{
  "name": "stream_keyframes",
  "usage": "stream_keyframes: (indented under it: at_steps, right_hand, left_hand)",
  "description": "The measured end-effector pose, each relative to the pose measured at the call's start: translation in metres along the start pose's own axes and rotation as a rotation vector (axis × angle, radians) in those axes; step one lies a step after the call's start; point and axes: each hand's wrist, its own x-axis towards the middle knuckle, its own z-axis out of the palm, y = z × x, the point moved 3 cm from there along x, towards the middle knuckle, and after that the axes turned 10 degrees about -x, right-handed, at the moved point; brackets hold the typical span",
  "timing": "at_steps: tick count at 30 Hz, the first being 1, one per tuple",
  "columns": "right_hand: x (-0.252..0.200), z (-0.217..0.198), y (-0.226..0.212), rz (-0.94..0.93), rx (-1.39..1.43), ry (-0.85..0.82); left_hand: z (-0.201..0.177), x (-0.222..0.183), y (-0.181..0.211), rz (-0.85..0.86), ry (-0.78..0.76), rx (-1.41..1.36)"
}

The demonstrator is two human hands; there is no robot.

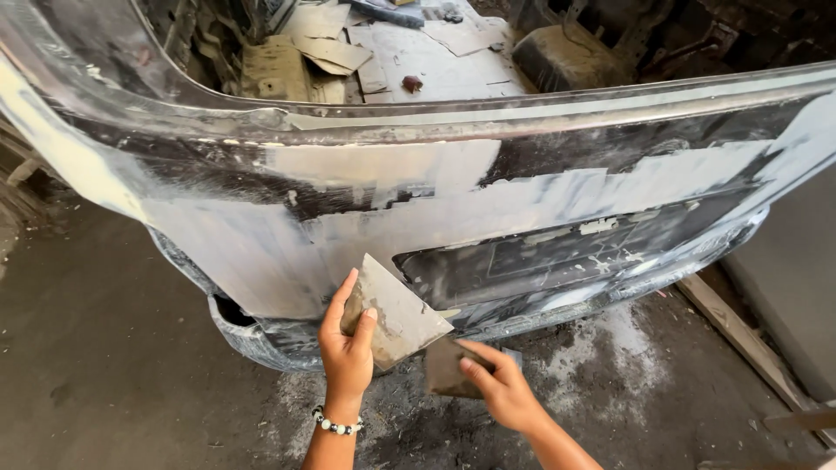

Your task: The person applies a white body filler to the front bumper of a car using two putty knives. They repeatedly scoop the filler from a container on a wooden chair and spread it onto the car's surface to smooth out imperfections.

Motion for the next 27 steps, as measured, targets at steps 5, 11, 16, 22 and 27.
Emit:
stream_keyframes:
  at_steps: [5, 11, 16, 22, 27]
  right_hand:
    - [0.004, -0.032, 0.010, 0.044, 0.142, 0.181]
    - [-0.023, -0.050, 0.020, 0.076, 0.383, 0.402]
    - [-0.075, -0.063, 0.034, 0.123, 0.450, 0.687]
    - [-0.163, -0.089, 0.037, 0.104, 0.594, 1.027]
    - [-0.229, -0.128, 0.033, 0.080, 0.618, 1.222]
  left_hand:
    - [-0.008, -0.007, 0.001, 0.002, 0.000, -0.032]
    - [0.000, -0.023, -0.029, -0.170, -0.057, -0.137]
    - [0.026, -0.048, -0.099, -0.421, -0.218, -0.127]
    - [0.111, -0.084, -0.132, -0.632, -0.488, -0.301]
    - [0.190, -0.119, -0.161, -0.789, -0.591, -0.418]
